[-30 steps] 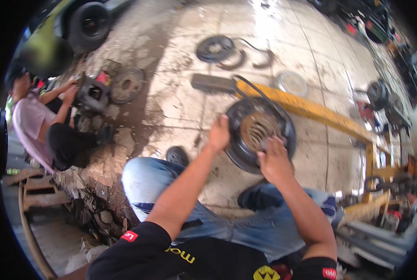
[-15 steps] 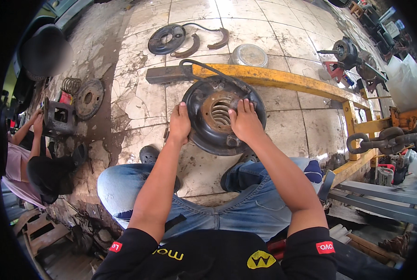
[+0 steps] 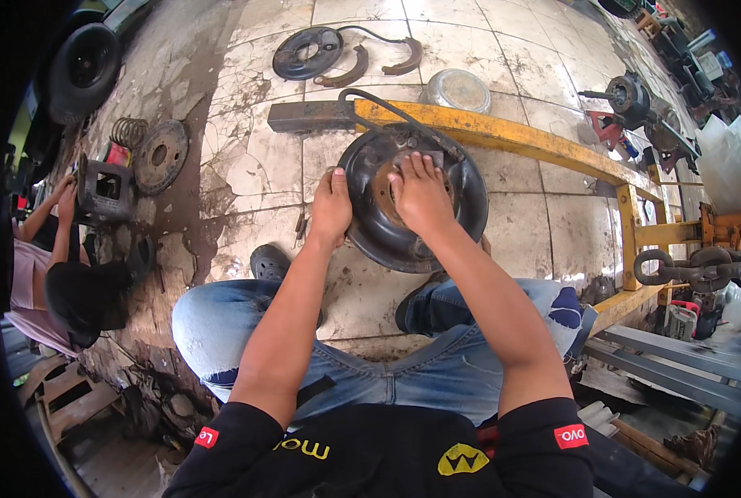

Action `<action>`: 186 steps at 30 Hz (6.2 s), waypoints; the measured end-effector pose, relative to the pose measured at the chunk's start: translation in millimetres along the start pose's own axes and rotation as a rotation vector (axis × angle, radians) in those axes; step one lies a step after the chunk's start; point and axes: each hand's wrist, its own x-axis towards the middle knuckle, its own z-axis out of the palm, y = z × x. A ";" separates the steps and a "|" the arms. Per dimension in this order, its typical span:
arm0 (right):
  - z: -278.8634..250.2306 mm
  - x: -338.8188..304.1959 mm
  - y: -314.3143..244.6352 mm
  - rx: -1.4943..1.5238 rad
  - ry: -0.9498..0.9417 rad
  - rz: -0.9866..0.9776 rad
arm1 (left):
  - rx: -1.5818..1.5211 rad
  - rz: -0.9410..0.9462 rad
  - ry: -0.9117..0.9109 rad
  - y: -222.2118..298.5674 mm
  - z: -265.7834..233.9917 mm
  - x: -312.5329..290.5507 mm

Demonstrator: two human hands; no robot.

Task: The person sits on the floor and scrubs the inside surface of a brake drum with a small abrasive pad. The person repeatedly rotates the drum and scrubs different areas of the inner surface.

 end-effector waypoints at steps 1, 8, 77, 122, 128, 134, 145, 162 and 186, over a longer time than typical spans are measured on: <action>8.5 -0.9 -2.1 -0.016 0.030 -0.089 | 0.000 0.019 -0.007 -3.2 -0.5 2.6; -4.8 3.1 4.1 -0.086 -0.026 -0.144 | 0.011 0.007 -0.027 1.9 0.6 1.8; -64.4 -26.7 105.8 1.229 0.136 0.945 | -0.201 -0.168 -0.149 12.4 -0.5 4.9; -14.9 -23.2 28.4 -0.158 -0.107 0.056 | -0.169 -0.073 -0.034 0.8 12.6 -3.3; -4.8 -10.9 19.2 -0.195 -0.041 0.065 | -0.204 -0.030 -0.133 -10.3 8.6 5.0; -7.6 -6.5 20.6 -0.071 -0.022 -0.087 | -0.256 0.002 -0.114 -13.8 13.4 8.7; -59.9 -29.7 15.2 -0.131 -0.257 -0.311 | -0.142 0.001 -0.107 -3.5 4.6 3.9; -15.9 -36.5 -18.8 -0.076 -0.262 -0.228 | -0.171 0.010 -0.091 -7.2 6.2 10.8; -9.0 -25.6 -19.3 -0.087 -0.215 -0.141 | -0.104 -0.007 0.010 -6.8 10.5 5.8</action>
